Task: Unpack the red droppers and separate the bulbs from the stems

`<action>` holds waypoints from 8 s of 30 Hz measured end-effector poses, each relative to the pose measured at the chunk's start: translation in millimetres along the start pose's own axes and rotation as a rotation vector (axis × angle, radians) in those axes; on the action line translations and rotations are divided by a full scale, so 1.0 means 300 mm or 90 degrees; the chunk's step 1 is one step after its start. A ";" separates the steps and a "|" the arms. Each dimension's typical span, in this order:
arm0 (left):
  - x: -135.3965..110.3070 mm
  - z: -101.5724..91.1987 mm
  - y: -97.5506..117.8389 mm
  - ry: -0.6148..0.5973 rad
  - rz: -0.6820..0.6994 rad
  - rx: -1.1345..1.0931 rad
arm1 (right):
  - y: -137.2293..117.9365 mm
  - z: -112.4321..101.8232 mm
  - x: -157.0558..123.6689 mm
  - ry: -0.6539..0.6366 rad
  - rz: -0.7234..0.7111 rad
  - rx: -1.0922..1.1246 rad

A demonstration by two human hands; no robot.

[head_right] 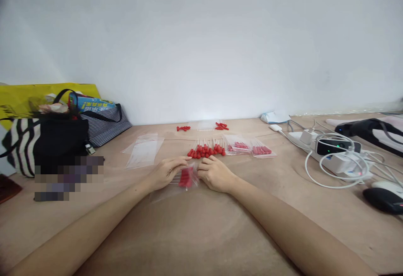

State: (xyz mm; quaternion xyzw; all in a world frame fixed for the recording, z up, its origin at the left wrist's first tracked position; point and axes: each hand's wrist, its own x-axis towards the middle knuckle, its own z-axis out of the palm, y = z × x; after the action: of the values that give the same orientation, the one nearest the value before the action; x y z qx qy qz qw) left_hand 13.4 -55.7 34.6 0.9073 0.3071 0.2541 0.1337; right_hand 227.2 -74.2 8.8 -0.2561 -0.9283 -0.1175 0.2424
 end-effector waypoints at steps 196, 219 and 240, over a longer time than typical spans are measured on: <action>-0.106 -0.011 -0.031 -0.031 -0.180 -0.006 | -0.027 0.074 0.100 0.021 0.390 0.337; -0.107 -0.013 -0.031 -0.052 -0.208 -0.033 | 0.006 0.030 0.036 0.069 0.388 0.518; -0.077 -0.017 -0.052 0.088 -0.372 0.084 | 0.145 0.046 0.139 0.299 0.336 0.129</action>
State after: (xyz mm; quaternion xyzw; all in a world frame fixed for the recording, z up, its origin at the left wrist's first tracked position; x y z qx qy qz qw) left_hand -12.6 -57.6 23.9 0.7679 0.5793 0.2454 0.1206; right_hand 213.6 -15.5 22.3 -0.4276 -0.7565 -0.0142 0.4947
